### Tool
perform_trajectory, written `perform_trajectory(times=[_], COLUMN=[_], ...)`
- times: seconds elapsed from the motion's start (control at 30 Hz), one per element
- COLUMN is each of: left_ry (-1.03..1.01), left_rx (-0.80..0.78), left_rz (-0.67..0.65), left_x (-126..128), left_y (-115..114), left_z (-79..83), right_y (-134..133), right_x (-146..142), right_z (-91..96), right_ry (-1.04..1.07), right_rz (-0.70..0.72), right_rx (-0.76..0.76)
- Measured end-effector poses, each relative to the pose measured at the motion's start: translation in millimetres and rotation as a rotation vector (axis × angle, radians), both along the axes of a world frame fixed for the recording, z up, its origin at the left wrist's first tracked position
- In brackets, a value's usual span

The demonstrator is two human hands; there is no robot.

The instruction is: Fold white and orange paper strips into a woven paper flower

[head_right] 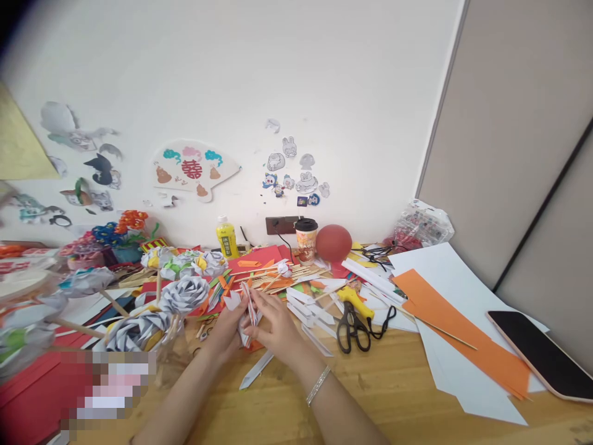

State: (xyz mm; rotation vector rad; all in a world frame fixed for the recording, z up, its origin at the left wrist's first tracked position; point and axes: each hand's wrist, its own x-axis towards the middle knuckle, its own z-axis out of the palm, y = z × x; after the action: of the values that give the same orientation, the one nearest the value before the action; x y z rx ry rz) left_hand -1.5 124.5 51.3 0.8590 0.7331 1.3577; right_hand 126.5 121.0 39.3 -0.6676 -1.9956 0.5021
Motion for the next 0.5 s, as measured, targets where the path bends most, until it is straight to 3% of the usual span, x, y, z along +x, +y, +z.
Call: perform_trajectory(times=[0.33,0.5], left_ry=[0.176,0.289], left_rx=[0.056,0.065], left_rz=[0.035,-0.127], left_x=[1,6], left_y=[-3,-9], left_z=[1.0,-2.8], right_y=[4,-1], right_x=[3,7], right_z=[-1.9,4.9], right_ry=[0.058,0.069], right_rz=[-0.044,-0.069], right_rx=[-0.059,-0.069])
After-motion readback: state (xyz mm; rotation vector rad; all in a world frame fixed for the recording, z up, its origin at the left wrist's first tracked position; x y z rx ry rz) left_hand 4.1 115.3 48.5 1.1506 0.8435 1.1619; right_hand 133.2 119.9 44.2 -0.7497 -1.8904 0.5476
